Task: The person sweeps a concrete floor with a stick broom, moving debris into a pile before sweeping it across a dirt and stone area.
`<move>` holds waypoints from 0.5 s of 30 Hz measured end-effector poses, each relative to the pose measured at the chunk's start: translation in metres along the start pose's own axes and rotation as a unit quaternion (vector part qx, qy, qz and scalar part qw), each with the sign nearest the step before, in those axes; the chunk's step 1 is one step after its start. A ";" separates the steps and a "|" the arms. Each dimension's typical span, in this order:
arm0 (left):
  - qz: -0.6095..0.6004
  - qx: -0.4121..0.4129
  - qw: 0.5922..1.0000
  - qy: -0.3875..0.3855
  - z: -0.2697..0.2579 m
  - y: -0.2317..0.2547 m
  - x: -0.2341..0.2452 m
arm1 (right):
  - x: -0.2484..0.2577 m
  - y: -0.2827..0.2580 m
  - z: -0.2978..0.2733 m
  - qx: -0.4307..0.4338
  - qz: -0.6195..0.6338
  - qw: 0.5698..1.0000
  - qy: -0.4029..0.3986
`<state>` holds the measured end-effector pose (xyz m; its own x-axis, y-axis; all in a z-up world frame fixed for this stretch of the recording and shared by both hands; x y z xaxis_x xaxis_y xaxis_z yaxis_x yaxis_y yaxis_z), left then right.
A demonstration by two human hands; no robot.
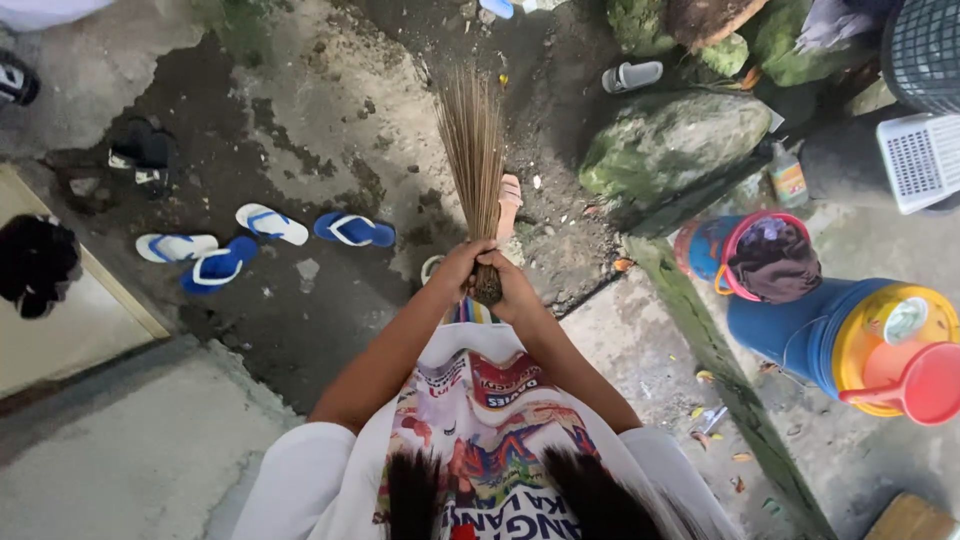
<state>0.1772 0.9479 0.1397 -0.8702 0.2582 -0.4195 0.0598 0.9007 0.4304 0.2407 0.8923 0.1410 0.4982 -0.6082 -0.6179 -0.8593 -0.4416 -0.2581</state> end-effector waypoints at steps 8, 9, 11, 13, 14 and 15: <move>0.010 -0.036 0.999 0.026 0.032 0.084 0.043 | -0.051 -0.023 0.082 -0.032 0.010 0.999 -0.021; 0.003 -0.014 1.000 0.019 0.034 0.103 0.042 | -0.060 -0.030 0.097 -0.036 0.010 0.999 -0.037; -0.011 -0.016 0.999 0.027 0.063 0.118 0.061 | -0.091 -0.055 0.109 -0.011 0.001 0.999 -0.049; -0.027 -0.015 0.999 0.034 0.083 0.140 0.069 | -0.109 -0.078 0.127 0.013 -0.007 0.998 -0.056; 0.019 -0.011 0.999 0.041 0.088 0.156 0.069 | -0.114 -0.084 0.139 -0.001 0.016 0.998 -0.059; 0.066 -0.008 0.997 0.048 0.094 0.174 0.068 | -0.120 -0.092 0.152 -0.013 0.040 0.997 -0.065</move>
<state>0.1750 1.1547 0.1105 -0.8984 0.3383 -0.2800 0.1691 0.8550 0.4902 0.2429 1.1060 0.1260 0.4083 -0.5522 -0.7269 -0.8911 -0.4141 -0.1859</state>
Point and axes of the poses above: each hand's wrist, its own z-axis towards the middle knuckle, its own x-axis out of the back of the hand, y = z × x, the point moved 8 cm from there along z, towards the middle knuckle
